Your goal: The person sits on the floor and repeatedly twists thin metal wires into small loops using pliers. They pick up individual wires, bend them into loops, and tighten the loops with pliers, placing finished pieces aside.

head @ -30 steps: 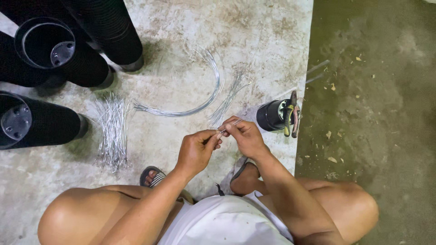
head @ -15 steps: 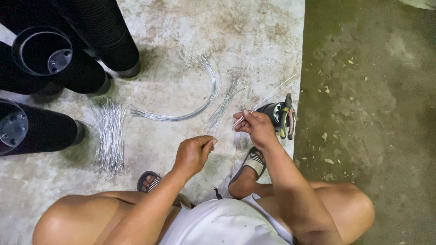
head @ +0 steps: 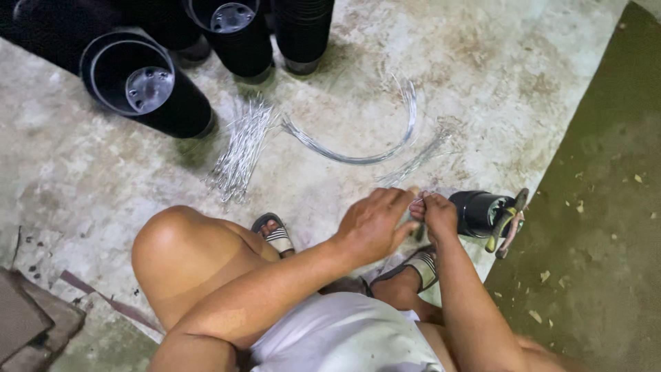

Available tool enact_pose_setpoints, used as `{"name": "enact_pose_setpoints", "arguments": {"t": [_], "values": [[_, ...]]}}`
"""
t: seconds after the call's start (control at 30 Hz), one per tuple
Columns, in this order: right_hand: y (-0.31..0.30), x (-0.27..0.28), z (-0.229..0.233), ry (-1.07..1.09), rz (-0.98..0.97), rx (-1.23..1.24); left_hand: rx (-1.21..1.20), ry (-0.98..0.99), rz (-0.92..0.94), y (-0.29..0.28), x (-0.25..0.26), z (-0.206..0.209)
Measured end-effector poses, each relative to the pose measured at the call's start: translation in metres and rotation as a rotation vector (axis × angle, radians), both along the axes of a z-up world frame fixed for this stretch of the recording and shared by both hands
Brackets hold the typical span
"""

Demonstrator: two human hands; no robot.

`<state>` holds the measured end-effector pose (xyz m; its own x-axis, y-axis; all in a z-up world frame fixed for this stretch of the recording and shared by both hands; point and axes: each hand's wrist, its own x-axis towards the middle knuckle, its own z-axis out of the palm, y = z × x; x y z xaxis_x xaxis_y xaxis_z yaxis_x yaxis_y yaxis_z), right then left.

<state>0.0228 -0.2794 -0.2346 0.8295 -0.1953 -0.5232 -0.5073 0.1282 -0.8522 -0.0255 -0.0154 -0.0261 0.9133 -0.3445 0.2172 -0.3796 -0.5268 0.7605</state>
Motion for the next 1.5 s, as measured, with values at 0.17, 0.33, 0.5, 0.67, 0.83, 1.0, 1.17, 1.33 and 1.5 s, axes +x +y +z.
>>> {"name": "enact_pose_setpoints", "arguments": {"t": [0.17, 0.33, 0.5, 0.67, 0.83, 1.0, 1.17, 1.33, 1.5], "values": [[0.088, 0.019, -0.023, 0.156, 0.185, -0.067, -0.132, -0.16, -0.126, -0.006, -0.02, 0.017], [0.215, 0.044, 0.023, 0.026, 0.508, 0.075, -0.197, -0.259, -0.066, 0.004, -0.023, 0.028], [0.299, 0.045, 0.064, 0.16, 0.601, 0.14, -0.21, -0.311, 0.045, 0.019, -0.018, 0.041], [0.265, -0.002, 0.033, 0.183, 0.785, -0.035, -0.228, -0.385, 0.077, 0.04, -0.011, 0.061], [0.159, -0.047, -0.03, 0.229, 0.772, -0.195, -0.211, -0.443, 0.235, 0.082, 0.003, 0.09], [0.039, -0.091, -0.035, 0.343, 0.796, -0.71, -0.181, -0.459, 0.414, 0.131, -0.001, 0.131], [-0.009, -0.102, -0.03, 0.449, 0.81, -0.979, 0.014, -0.446, 0.403, 0.15, -0.007, 0.159], [0.005, -0.117, -0.052, 0.204, 0.663, -0.881, 0.523, -0.327, 0.396, 0.17, -0.034, 0.132], [0.011, -0.132, -0.075, 0.202, 0.893, -0.911, 1.045, 0.09, 0.494, 0.226, -0.081, 0.069]]}}
